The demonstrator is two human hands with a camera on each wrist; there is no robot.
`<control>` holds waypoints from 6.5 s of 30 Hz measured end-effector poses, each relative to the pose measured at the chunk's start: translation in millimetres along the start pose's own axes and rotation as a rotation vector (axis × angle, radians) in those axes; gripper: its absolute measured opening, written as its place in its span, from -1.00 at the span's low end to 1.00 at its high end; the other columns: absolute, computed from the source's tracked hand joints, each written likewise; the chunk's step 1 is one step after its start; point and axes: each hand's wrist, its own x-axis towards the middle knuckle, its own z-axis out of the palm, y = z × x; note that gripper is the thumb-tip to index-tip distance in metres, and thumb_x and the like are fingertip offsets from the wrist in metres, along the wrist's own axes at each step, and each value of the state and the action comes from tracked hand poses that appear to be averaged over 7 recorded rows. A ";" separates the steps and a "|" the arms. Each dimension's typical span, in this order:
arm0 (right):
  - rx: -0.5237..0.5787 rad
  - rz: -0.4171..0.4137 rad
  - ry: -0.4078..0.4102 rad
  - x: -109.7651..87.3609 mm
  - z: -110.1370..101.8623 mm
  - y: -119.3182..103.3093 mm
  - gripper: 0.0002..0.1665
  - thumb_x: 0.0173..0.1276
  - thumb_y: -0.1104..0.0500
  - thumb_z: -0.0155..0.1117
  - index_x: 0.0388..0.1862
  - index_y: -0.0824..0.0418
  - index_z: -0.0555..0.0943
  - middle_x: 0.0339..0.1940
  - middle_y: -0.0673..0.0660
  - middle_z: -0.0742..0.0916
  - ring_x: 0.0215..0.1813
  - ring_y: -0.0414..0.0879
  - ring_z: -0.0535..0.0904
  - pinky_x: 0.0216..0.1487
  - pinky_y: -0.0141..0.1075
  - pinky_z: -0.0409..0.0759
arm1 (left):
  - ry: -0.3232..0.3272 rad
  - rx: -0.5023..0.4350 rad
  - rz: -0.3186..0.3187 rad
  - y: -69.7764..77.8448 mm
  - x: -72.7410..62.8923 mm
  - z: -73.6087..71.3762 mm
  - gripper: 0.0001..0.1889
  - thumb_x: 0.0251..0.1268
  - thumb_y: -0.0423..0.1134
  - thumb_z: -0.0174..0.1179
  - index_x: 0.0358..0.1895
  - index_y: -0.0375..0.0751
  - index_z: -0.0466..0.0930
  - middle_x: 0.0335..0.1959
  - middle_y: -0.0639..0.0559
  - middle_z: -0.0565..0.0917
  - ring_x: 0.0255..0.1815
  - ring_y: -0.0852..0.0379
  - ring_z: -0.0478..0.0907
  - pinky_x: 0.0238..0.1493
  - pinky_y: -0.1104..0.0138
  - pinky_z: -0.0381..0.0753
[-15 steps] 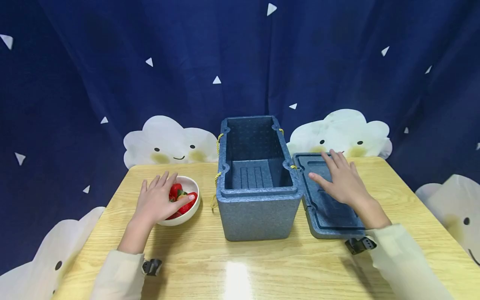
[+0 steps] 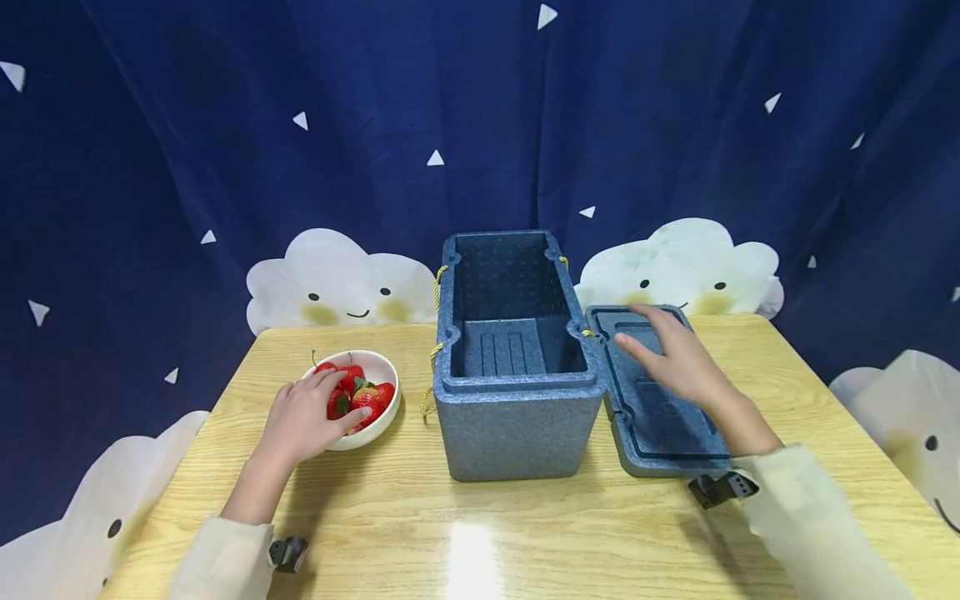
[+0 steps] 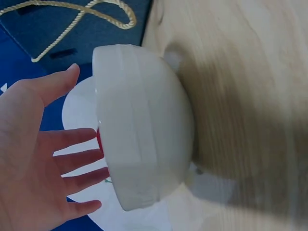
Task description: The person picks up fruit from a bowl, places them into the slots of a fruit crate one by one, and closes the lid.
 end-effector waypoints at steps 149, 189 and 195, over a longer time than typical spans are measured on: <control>1.016 0.640 -0.477 14.7 -18.2 -62.8 -0.79 0.38 0.15 0.21 -0.08 0.19 0.47 -0.47 -0.11 0.66 -0.38 -0.36 0.57 -0.14 -0.46 0.63 | -0.266 -0.107 -0.181 30.2 47.6 -7.6 -0.54 0.00 -0.17 0.36 -0.77 -0.06 0.21 -0.81 0.18 0.22 -0.65 0.20 0.27 -0.52 0.40 0.26; 1.044 0.604 -0.479 12.0 -15.2 -56.9 -0.62 0.42 0.11 0.16 0.11 0.24 0.39 -0.59 -0.17 0.58 -0.56 -0.42 0.42 -0.10 -0.49 0.62 | -0.237 -0.502 -0.056 13.5 58.8 -4.6 -0.53 0.00 -0.18 0.45 -0.03 -0.35 0.59 -0.12 -0.19 0.70 -0.12 0.05 0.64 -0.02 0.25 0.65; 1.043 0.602 -0.478 11.5 -15.1 -56.4 -0.60 0.43 0.11 0.15 0.14 0.25 0.38 -0.70 -0.18 0.45 -0.60 -0.39 0.33 -0.08 -0.48 0.60 | -0.250 -0.593 -0.040 18.6 64.7 -7.7 -0.51 0.01 -0.21 0.44 0.01 -0.36 0.56 -0.05 -0.23 0.67 -0.07 0.02 0.63 -0.03 0.32 0.64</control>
